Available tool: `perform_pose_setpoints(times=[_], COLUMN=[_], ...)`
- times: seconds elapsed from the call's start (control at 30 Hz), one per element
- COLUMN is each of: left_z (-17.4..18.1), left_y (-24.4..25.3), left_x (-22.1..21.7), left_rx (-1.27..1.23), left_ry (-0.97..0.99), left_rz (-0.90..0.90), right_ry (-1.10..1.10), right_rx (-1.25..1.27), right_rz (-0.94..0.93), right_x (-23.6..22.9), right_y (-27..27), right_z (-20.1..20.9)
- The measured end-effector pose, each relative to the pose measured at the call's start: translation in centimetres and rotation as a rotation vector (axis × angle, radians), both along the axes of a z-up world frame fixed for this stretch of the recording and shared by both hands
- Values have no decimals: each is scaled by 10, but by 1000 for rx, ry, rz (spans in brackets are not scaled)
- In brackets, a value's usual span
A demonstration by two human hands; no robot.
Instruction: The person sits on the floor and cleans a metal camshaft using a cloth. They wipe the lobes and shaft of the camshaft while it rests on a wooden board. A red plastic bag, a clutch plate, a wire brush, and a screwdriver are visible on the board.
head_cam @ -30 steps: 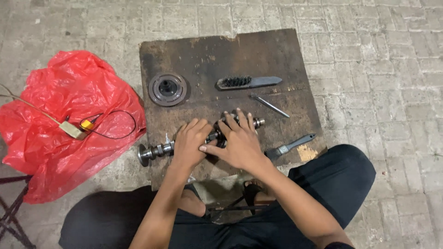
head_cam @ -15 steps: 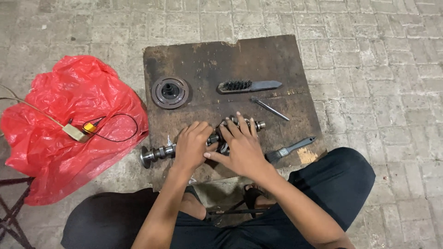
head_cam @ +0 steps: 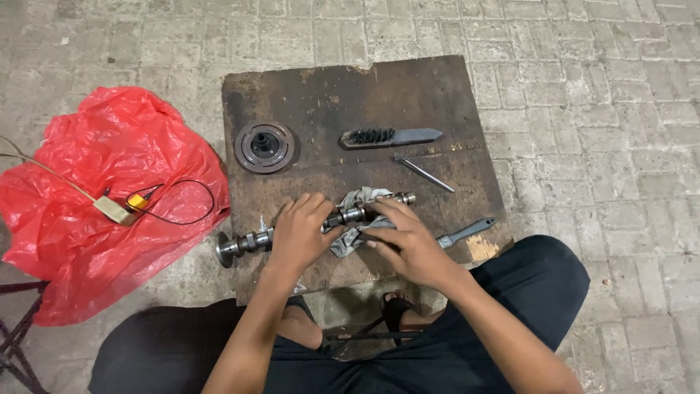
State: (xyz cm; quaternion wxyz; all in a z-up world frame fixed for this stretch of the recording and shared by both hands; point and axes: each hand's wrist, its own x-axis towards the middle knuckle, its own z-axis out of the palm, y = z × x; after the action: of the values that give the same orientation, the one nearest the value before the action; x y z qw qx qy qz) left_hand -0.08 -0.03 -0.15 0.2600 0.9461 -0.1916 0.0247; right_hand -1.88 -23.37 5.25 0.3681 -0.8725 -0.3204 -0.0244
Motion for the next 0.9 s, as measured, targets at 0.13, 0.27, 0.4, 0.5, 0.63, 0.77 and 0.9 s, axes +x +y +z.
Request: perform_pose_setpoints(times=[0.13, 0.27, 0.4, 0.5, 0.63, 0.77, 0.9], left_z=[1, 9, 23, 28, 9, -8, -6], left_y=[-1, -4, -5, -5, -4, -1, 0], left_x=[2, 4, 8, 9, 4, 1, 2], left_rx=[6, -41, 9, 54, 67, 138, 97], left_ry=[28, 104, 244, 262, 152, -116, -388], left_rz=[6, 11, 37, 1, -24, -90, -166], right_ry=[-56, 73, 231, 310, 297, 188, 94], right_rx=[108, 203, 257, 247, 183, 188, 234], right_rz=[-142, -290, -283, -301, -286, -292, -345], right_x=[4, 4, 5, 2, 4, 4, 1], right_y=[-11, -8, -4, -5, -4, -6, -6], right_z=[-24, -21, -8, -10, -13, -21, -12])
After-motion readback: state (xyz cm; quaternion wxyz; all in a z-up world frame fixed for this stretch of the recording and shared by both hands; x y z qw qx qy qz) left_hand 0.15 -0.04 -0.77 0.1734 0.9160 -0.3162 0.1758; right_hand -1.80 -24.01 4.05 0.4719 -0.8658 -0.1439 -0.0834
